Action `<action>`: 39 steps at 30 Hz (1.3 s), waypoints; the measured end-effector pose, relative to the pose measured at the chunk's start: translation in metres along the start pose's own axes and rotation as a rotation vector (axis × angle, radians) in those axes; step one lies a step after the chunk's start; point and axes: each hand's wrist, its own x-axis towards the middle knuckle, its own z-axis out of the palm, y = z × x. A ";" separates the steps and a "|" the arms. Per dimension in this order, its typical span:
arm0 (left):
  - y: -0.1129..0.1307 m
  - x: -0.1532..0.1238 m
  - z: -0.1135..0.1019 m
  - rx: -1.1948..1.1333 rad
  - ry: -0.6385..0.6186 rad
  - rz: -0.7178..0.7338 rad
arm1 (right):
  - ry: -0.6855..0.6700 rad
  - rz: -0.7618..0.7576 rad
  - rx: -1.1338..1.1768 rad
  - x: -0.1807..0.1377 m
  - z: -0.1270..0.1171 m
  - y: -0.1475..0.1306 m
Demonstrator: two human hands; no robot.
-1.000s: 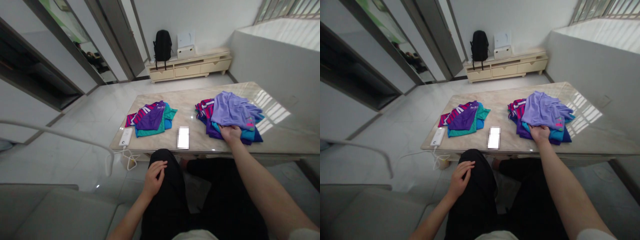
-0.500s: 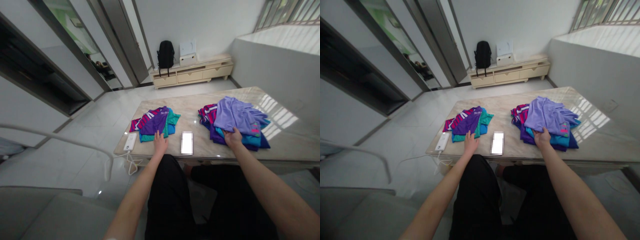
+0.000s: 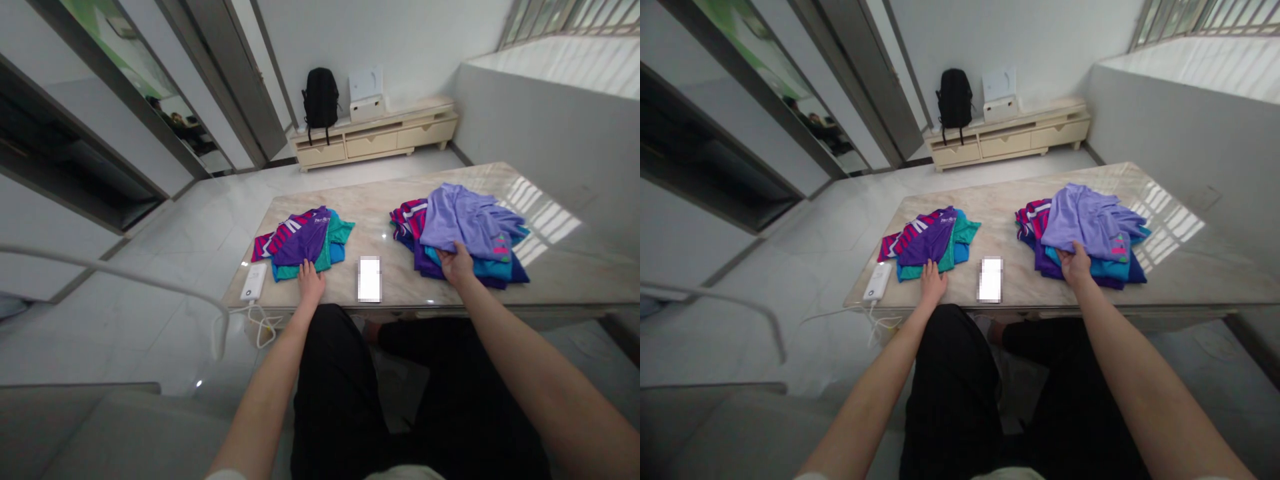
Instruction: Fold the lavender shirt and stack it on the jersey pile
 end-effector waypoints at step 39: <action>0.036 -0.195 -0.103 -0.493 0.429 0.269 | -0.321 0.854 -0.392 -0.320 -0.099 0.124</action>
